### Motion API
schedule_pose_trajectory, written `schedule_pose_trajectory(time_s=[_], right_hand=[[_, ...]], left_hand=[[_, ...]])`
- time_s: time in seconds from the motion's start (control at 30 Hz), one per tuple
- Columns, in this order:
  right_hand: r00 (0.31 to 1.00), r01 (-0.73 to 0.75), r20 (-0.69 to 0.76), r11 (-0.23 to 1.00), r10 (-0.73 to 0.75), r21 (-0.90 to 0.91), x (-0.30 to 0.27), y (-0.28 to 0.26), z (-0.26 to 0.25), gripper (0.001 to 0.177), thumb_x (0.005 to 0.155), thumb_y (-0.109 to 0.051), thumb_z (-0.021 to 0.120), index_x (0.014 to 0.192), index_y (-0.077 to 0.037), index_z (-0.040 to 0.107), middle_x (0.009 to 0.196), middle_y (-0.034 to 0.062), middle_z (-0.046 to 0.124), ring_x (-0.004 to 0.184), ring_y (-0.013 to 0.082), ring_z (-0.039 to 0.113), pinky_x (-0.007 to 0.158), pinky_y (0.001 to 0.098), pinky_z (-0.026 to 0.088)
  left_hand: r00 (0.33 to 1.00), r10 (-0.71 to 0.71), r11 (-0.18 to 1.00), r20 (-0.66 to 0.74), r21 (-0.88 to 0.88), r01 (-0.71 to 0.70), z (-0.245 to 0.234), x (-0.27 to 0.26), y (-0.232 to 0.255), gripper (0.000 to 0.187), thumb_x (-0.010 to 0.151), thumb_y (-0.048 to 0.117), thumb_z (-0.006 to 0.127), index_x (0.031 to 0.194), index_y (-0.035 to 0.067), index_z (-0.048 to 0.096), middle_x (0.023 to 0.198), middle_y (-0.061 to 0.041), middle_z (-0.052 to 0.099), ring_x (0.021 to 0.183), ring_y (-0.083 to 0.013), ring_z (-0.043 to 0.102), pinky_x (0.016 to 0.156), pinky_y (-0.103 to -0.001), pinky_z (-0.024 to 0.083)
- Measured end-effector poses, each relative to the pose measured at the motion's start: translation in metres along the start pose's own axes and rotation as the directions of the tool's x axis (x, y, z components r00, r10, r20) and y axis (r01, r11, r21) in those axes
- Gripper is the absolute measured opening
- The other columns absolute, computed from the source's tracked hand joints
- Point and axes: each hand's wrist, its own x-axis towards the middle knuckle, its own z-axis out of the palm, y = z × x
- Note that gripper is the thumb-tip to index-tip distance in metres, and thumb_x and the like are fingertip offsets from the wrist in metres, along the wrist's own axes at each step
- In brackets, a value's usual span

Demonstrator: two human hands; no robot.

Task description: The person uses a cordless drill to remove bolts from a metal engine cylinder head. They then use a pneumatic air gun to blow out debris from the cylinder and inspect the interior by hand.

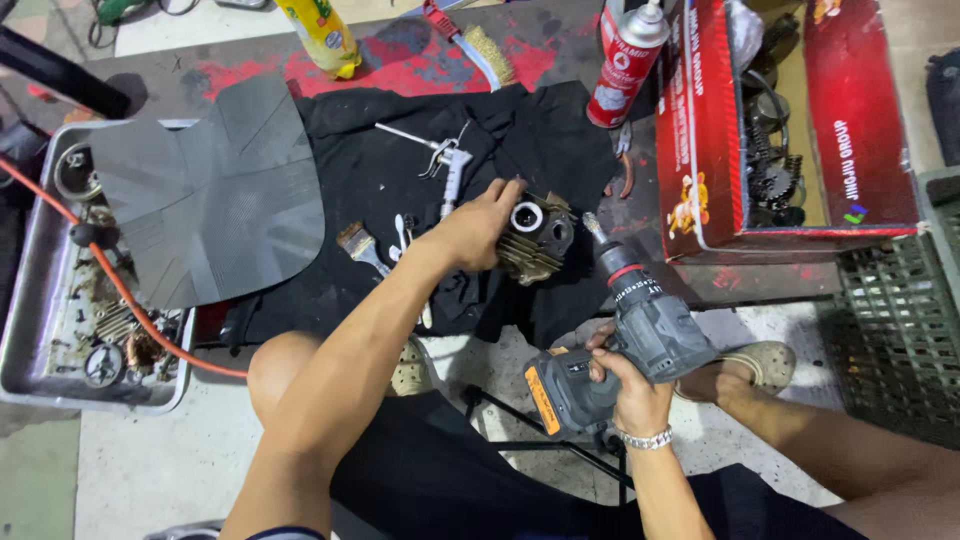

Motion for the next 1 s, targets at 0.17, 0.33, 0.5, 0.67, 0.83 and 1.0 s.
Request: schedule_pose_trajectory(time_s=[0.17, 0.33, 0.5, 0.67, 0.83, 1.0], right_hand=[[0.992, -0.020, 0.123, 0.994, 0.034, -0.108, -0.006, 0.003, -0.007, 0.022, 0.082, 0.011, 0.065, 0.103, 0.006, 0.063, 0.087, 0.0151, 0.066, 0.063, 0.0194, 0.060, 0.057, 0.0315, 0.049], [0.993, -0.082, 0.068, 0.981, 0.095, -0.173, -0.011, 0.013, -0.007, 0.025, 0.076, 0.012, 0.067, 0.099, 0.004, 0.064, 0.085, 0.0092, 0.067, 0.063, 0.0166, 0.062, 0.055, 0.0304, 0.049], [0.997, 0.001, 0.072, 0.903, 0.033, -0.429, -0.012, 0.024, -0.010, 0.019, 0.078, 0.011, 0.072, 0.095, 0.003, 0.067, 0.078, 0.0088, 0.066, 0.059, 0.0163, 0.061, 0.052, 0.0293, 0.047], [0.998, -0.042, 0.020, 0.842, 0.063, -0.537, -0.007, 0.049, -0.009, 0.007, 0.082, 0.004, 0.072, 0.088, 0.002, 0.069, 0.076, 0.0096, 0.068, 0.059, 0.0147, 0.062, 0.052, 0.0301, 0.049], [0.864, 0.471, 0.341, 0.354, -0.371, -0.808, -0.015, 0.064, 0.005, 0.019, 0.069, -0.005, 0.079, 0.086, -0.004, 0.070, 0.081, 0.0100, 0.070, 0.071, 0.0206, 0.067, 0.063, 0.0322, 0.053], [0.986, 0.132, -0.008, 0.806, -0.167, -0.577, -0.026, 0.048, 0.010, 0.015, 0.077, 0.003, 0.069, 0.092, -0.001, 0.066, 0.077, 0.0068, 0.065, 0.060, 0.0124, 0.061, 0.055, 0.0281, 0.050]], left_hand=[[0.983, 0.155, 0.977, -0.095, -0.134, -0.167, -0.001, -0.009, -0.023, 0.108, 0.058, -0.008, 0.074, 0.153, 0.003, 0.023, 0.147, -0.028, 0.045, 0.130, -0.0454, 0.053, 0.105, -0.042, 0.048], [0.992, 0.112, 0.969, -0.058, -0.214, -0.122, 0.000, -0.018, -0.039, 0.110, 0.064, -0.009, 0.071, 0.158, 0.004, 0.016, 0.152, -0.028, 0.044, 0.130, -0.0438, 0.055, 0.107, -0.043, 0.046], [0.997, 0.063, 0.979, -0.033, -0.193, -0.068, 0.005, -0.023, -0.033, 0.114, 0.059, -0.012, 0.069, 0.157, 0.008, 0.016, 0.155, -0.027, 0.041, 0.131, -0.0445, 0.053, 0.105, -0.043, 0.048], [0.993, 0.024, 0.971, -0.115, -0.235, -0.050, 0.008, -0.032, -0.041, 0.108, 0.066, -0.006, 0.074, 0.157, 0.007, 0.017, 0.149, -0.030, 0.046, 0.132, -0.0460, 0.053, 0.107, -0.044, 0.048], [0.971, 0.099, 0.967, -0.217, -0.207, -0.145, 0.010, -0.023, -0.044, 0.112, 0.062, -0.002, 0.078, 0.153, 0.004, 0.015, 0.142, -0.036, 0.046, 0.129, -0.0504, 0.051, 0.107, -0.048, 0.044], [0.976, -0.153, 0.955, -0.154, -0.277, 0.106, 0.015, -0.030, -0.030, 0.106, 0.069, 0.000, 0.076, 0.156, 0.007, 0.016, 0.140, -0.033, 0.048, 0.126, -0.0492, 0.055, 0.106, -0.047, 0.047]])
